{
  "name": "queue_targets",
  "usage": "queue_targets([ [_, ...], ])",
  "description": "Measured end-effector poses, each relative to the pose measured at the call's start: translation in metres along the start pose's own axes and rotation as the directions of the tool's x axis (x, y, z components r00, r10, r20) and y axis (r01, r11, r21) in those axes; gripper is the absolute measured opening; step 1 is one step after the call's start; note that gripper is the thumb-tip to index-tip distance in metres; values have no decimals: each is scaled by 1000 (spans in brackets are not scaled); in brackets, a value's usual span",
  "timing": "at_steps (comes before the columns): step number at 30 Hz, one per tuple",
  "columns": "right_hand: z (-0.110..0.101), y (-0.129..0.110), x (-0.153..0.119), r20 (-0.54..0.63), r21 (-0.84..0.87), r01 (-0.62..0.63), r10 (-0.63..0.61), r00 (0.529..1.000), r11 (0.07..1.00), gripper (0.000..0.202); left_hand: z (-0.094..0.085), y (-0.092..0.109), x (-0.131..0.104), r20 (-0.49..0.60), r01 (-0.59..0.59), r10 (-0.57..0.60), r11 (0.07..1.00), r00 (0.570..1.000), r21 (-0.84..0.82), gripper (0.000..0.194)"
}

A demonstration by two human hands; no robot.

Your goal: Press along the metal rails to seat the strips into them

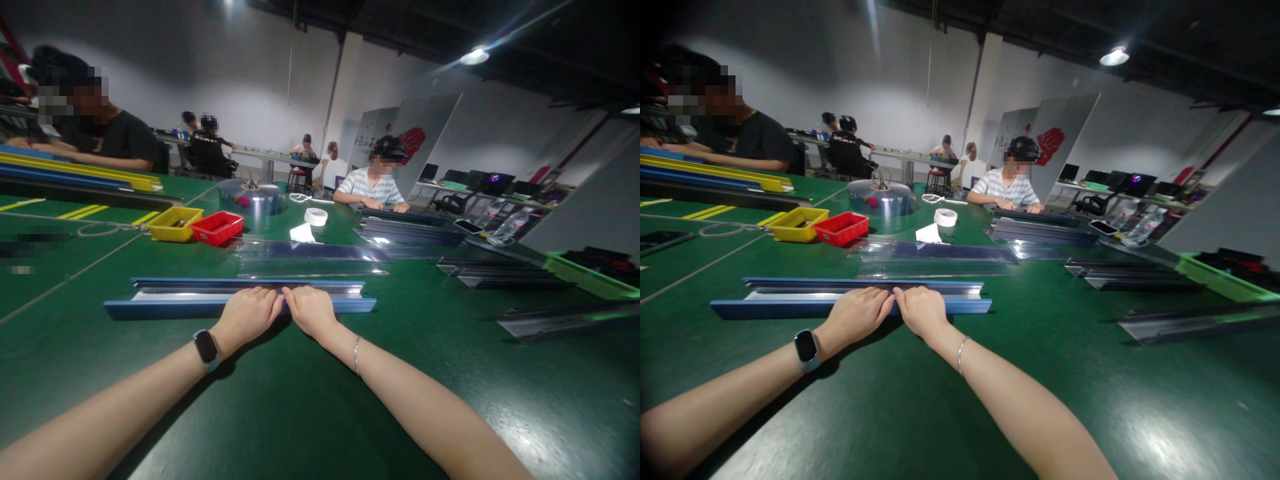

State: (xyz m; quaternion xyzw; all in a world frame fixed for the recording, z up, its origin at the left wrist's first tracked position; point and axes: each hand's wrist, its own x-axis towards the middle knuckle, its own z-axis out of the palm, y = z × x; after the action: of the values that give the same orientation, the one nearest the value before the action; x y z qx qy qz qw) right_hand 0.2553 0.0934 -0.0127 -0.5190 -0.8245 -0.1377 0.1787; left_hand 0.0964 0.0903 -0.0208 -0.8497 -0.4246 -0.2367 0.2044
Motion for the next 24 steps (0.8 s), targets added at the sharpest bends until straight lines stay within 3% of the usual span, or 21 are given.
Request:
queue_targets([
  [7,5,-2,-3,-78,-41,-6,2,997,999,47,-1,0,0,20,21,-20,1000,1000,-13,33],
  [14,10,4,-1,-76,-23,-50,48,996,998,45,-1,0,1,6,2,-2,1000,1000,3,32],
  [24,10,3,-3,-139,-60,-26,18,990,998,44,-2,1,1,47,17,-17,1000,999,3,32],
])
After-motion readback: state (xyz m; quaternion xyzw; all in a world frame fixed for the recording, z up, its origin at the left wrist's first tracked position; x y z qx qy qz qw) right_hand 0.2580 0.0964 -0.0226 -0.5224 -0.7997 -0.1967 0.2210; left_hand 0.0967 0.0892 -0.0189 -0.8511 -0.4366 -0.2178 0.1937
